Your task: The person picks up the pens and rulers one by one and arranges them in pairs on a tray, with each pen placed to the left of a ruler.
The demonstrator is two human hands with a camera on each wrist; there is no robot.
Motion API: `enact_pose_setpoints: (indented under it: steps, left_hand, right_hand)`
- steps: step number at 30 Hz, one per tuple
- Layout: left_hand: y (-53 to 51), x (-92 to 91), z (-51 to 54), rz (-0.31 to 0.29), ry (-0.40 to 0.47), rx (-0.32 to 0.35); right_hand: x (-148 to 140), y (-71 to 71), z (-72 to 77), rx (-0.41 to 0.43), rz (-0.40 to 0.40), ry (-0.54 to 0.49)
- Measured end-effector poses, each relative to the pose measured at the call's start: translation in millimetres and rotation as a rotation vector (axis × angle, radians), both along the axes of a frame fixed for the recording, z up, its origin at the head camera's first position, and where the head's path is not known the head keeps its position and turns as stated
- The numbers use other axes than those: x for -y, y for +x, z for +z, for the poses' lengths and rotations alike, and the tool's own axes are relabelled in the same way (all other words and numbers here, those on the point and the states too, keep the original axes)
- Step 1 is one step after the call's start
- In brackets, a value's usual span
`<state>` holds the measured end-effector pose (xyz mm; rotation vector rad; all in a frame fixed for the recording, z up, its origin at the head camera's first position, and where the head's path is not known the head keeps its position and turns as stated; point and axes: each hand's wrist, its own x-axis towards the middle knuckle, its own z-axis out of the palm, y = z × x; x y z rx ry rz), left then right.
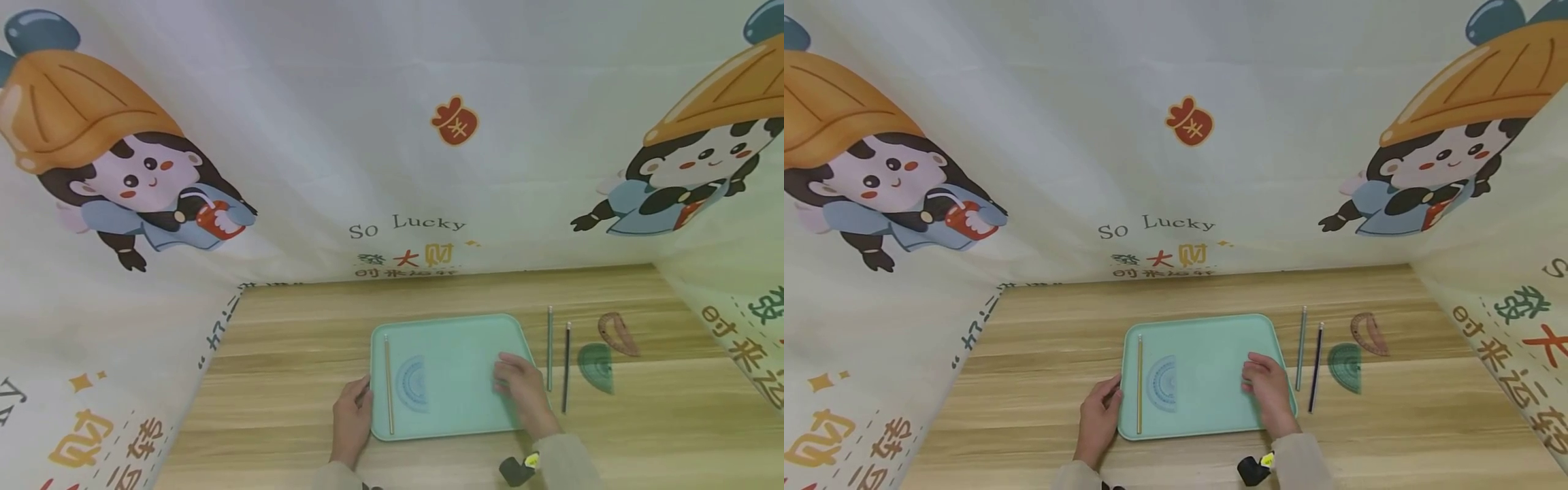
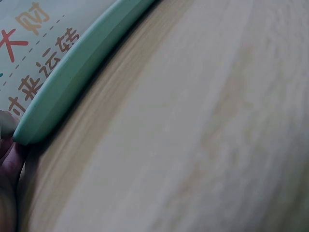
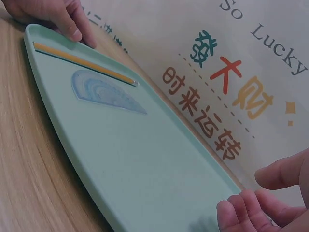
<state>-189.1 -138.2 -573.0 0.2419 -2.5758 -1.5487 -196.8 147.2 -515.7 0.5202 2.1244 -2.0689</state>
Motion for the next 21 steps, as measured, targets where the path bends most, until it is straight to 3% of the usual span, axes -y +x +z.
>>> enact_pose_setpoints:
  steps: [14, 21]
  left_hand:
    - [0.1, 0.9, 1.0, 0.002, -0.007, -0.007]
    - [1.1, 0.2, 1.7, 0.009, 0.012, 0.015]
  right_hand:
    - [-22, 8.8, -0.8, -0.02, -0.022, -0.005]
    - [-37, 15.1, -2.4, 0.008, -0.009, 0.066]
